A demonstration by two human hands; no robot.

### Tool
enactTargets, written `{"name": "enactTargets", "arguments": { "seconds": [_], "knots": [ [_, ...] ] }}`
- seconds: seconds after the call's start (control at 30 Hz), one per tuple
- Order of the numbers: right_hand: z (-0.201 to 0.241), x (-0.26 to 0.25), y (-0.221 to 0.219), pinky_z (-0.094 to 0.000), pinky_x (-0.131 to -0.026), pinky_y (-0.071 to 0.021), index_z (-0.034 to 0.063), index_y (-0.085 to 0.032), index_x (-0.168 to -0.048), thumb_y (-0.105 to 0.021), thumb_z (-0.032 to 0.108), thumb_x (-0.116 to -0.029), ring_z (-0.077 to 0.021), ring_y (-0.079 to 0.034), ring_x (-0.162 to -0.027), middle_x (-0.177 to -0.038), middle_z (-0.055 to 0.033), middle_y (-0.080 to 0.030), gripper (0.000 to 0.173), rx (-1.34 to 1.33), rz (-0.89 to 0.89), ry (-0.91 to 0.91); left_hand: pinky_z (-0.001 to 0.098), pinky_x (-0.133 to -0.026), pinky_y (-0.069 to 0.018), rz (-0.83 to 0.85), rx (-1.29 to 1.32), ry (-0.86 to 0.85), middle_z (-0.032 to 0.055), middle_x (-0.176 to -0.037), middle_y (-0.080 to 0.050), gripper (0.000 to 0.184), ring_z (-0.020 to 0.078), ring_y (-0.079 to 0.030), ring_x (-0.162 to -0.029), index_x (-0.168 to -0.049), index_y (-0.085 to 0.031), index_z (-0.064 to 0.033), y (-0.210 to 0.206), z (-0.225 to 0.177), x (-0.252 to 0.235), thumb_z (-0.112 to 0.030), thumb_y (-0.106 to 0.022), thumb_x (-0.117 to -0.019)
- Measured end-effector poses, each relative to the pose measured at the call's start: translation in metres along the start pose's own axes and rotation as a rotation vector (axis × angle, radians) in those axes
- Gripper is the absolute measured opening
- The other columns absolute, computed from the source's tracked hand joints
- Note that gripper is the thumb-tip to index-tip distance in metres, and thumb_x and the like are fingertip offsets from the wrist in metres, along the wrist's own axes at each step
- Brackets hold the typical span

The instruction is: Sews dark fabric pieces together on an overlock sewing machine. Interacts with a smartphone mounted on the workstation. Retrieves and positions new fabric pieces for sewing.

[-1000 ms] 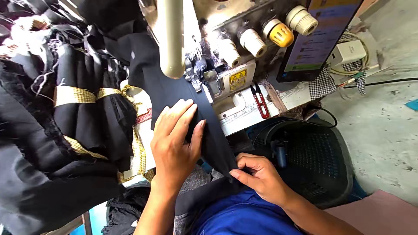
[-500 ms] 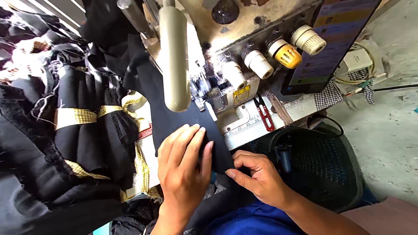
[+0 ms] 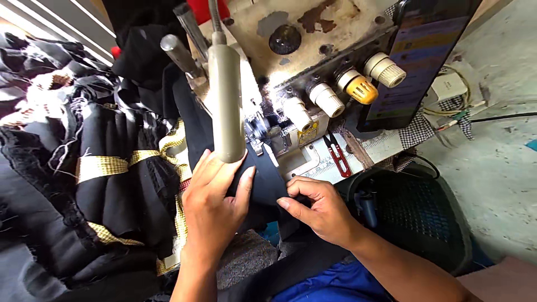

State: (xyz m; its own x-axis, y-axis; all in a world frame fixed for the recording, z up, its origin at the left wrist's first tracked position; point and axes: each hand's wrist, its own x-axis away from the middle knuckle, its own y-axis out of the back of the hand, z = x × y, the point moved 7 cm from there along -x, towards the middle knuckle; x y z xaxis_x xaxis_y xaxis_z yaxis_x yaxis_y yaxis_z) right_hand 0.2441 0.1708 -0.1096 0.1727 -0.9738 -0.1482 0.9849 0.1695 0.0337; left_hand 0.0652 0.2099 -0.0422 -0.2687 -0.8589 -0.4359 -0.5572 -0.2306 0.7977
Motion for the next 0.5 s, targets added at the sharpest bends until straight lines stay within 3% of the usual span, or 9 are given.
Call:
{"name": "enactTargets", "arguments": {
  "seconds": [0.27, 0.33, 0.4, 0.5],
  "knots": [
    [-0.006, -0.022, -0.009, -0.0187, -0.070, -0.0507, 0.0019, -0.070, -0.085, -0.066, 0.018, -0.0993, -0.0041, -0.061, -0.079, -0.084, -0.0034, -0.065, 0.022, -0.006, -0.027, 0.020, 0.0487, -0.116, -0.0452, 0.003, -0.014, -0.025, 0.0078, -0.128, -0.072, 0.027, 0.0222, -0.062, -0.131, -0.114, -0.077, -0.0079, 0.004, 0.015, -0.019, -0.026, -0.062, -0.1005],
    [-0.007, -0.021, -0.009, -0.0195, -0.072, -0.0519, 0.0010, -0.070, -0.087, -0.067, 0.018, -0.0993, -0.0050, -0.062, -0.081, -0.087, -0.0046, -0.067, 0.021, -0.003, -0.026, 0.021, 0.0492, -0.109, -0.0493, -0.060, -0.050, -0.022, 0.0136, -0.126, -0.071, 0.024, 0.0280, -0.063, -0.127, -0.112, -0.078, -0.0061, 0.011, -0.003, -0.009, -0.021, -0.064, -0.0996],
    [-0.003, -0.016, -0.003, -0.0220, -0.080, -0.0561, 0.0004, -0.074, -0.092, -0.067, 0.018, -0.0991, -0.0069, -0.067, -0.089, -0.093, -0.0065, -0.071, 0.020, 0.059, -0.025, 0.058, 0.0428, -0.097, -0.0536, -0.109, -0.004, -0.030, 0.0152, -0.116, -0.074, 0.022, 0.0272, -0.068, -0.113, -0.108, -0.078, -0.0056, 0.013, -0.023, 0.007, -0.020, -0.065, -0.0977],
    [0.015, -0.007, 0.043, -0.0291, -0.089, -0.0600, 0.0053, -0.077, -0.102, -0.064, 0.018, -0.1005, -0.0097, -0.070, -0.101, -0.104, -0.0043, -0.075, 0.019, 0.349, -0.233, 0.219, 0.0439, -0.108, -0.0489, -0.082, 0.003, -0.026, 0.0123, -0.122, -0.073, 0.028, 0.0258, -0.065, -0.121, -0.115, -0.077, -0.0083, -0.005, -0.028, 0.029, -0.026, -0.066, -0.0977]
  ]
}}
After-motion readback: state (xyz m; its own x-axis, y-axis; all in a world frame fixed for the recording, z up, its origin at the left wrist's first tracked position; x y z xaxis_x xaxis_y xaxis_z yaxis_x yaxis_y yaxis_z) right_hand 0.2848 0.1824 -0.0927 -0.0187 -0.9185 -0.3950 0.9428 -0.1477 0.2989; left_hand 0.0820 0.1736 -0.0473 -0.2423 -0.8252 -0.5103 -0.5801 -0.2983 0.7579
